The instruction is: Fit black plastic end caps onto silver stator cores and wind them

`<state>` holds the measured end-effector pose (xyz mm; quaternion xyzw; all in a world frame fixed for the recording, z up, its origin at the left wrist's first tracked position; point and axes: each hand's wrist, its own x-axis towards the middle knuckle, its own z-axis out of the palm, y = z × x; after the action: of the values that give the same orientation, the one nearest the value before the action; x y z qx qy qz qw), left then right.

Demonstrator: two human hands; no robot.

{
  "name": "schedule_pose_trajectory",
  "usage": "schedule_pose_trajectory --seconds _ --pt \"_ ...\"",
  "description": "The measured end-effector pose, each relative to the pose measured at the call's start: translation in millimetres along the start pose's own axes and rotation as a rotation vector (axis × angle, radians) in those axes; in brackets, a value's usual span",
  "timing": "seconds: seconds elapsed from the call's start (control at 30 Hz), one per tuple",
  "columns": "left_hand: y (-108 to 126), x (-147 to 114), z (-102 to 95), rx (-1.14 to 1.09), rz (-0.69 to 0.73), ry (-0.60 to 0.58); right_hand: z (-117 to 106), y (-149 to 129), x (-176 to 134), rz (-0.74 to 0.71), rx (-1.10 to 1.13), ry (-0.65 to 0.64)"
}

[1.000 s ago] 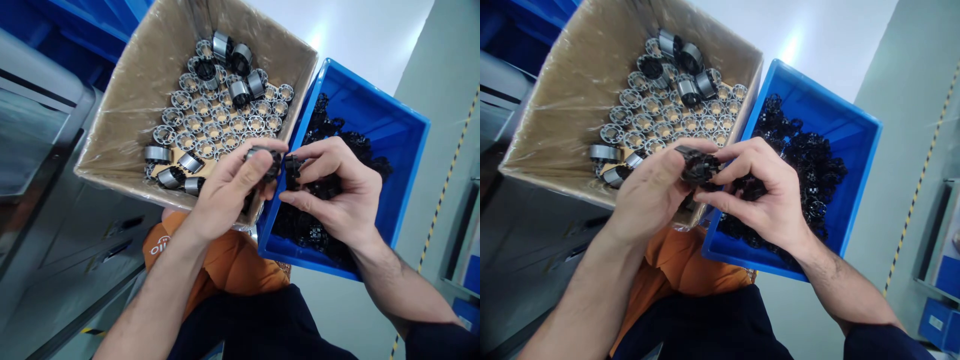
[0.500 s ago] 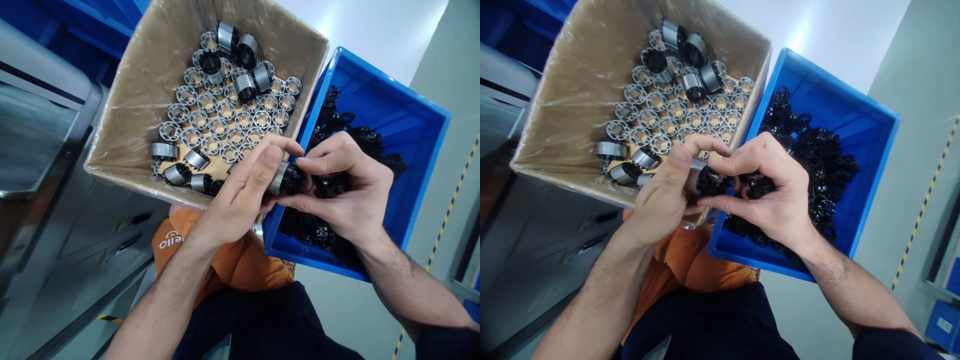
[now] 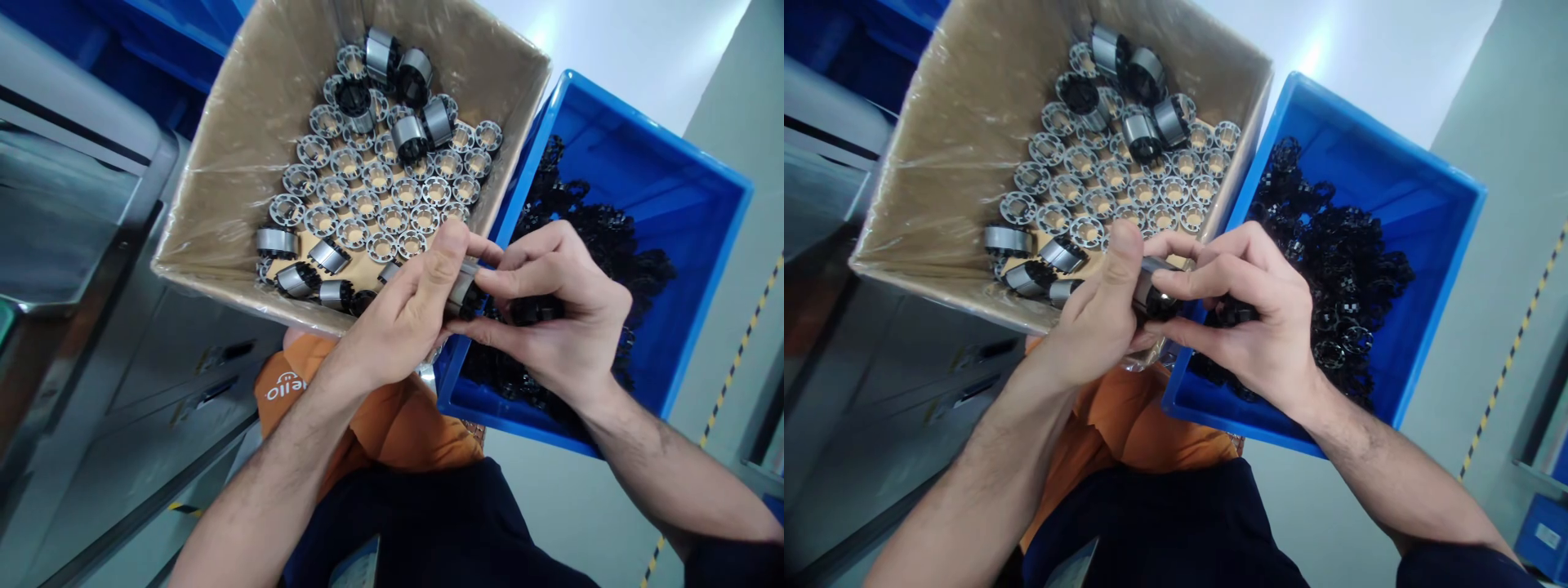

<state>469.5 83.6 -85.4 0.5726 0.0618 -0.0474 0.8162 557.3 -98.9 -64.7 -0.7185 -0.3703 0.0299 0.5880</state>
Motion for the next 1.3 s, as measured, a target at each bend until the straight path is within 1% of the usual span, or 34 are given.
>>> schedule_pose_trajectory --seconds 0.07,0.1,0.13,0.17,0.2,0.27,0.3,0.33,0.37,0.43,0.47,0.53,0.63,0.73,0.8,0.83,0.9,0.93,0.97,1.0,1.03,1.07,1.1,1.2,1.3 --pt "6.7 -0.9 0.9 0.011 -0.013 -0.041 -2.2 -2.9 1.9 -0.015 0.008 -0.012" --pt "10.9 -1.9 -1.0 0.041 -0.015 -0.052 -5.4 -5.1 4.0 0.014 -0.008 -0.044" --pt "15.5 -3.5 -5.2 0.099 -0.021 -0.040 -10.1 -7.4 6.8 0.070 -0.038 -0.086" --pt "20.6 -5.7 -12.0 0.188 -0.012 0.014 -15.9 -9.2 10.0 0.138 -0.074 -0.119" --pt "26.3 -8.5 -21.3 0.297 0.009 0.112 -22.4 -10.1 13.4 0.208 -0.112 -0.129" --pt "38.8 -16.0 -45.0 0.502 0.092 0.354 -36.0 -8.6 19.2 0.308 -0.162 -0.080" --pt "45.3 -20.4 -57.7 0.593 0.133 0.429 -42.1 -6.3 21.2 0.323 -0.173 -0.029" --pt "51.6 -24.9 -69.6 0.695 0.144 0.445 -47.4 -3.5 22.6 0.328 -0.186 0.006" --pt "57.2 -29.1 -79.7 0.806 0.137 0.412 -51.7 -0.7 23.5 0.330 -0.204 0.016" --pt "64.6 -35.4 -92.5 1.035 0.081 0.254 -57.5 3.1 24.7 0.317 -0.264 -0.029" --pt "65.8 -37.0 -95.2 1.125 0.059 0.179 -59.2 3.7 25.3 0.308 -0.315 -0.067" --pt "63.4 -36.7 -95.3 1.233 0.025 0.089 -60.9 2.5 27.1 0.278 -0.446 -0.136" --pt "53.3 -31.7 -91.4 1.365 -0.067 0.056 -62.7 0.5 30.3 0.239 -0.600 -0.196" --pt "47.0 -30.2 -88.2 1.457 -0.121 0.073 -67.7 9.0 30.2 0.213 -0.655 -0.297" --pt "47.6 -35.1 -83.2 1.501 -0.107 0.148 -72.9 22.1 26.9 0.214 -0.680 -0.431" --pt "48.7 -40.3 -78.5 1.518 -0.076 0.204 -75.5 29.9 24.5 0.231 -0.683 -0.529" --pt "49.8 -57.5 -63.6 1.499 0.047 0.335 -80.0 45.2 19.2 0.287 -0.677 -0.756" --pt "48.5 -70.0 -53.4 1.459 0.129 0.400 -81.5 51.6 16.9 0.316 -0.679 -0.849" --pt "45.0 -85.1 -41.7 1.405 0.211 0.458 -82.5 56.6 15.1 0.337 -0.690 -0.912" --pt "39.2 -102.7 -29.1 1.346 0.282 0.510 -83.0 60.2 13.9 0.346 -0.709 -0.938" --pt "30.9 -122.2 -16.0 1.297 0.324 0.558 -83.1 62.4 13.4 0.342 -0.732 -0.935" --pt "20.5 -143.2 -3.1 1.257 0.338 0.588 -82.8 63.3 13.6 0.329 -0.755 -0.915" --pt "8.5 -165.1 9.1 1.217 0.323 0.614 -82.2 63.3 14.3 0.311 -0.772 -0.894" --pt "-28.2 -231.1 38.3 1.113 0.167 0.710 -78.3 58.5 19.1 0.254 -0.811 -0.857" --pt "-50.8 -294.5 55.2 1.091 0.097 0.839 -72.4 45.1 26.2 0.197 -0.866 -0.821"
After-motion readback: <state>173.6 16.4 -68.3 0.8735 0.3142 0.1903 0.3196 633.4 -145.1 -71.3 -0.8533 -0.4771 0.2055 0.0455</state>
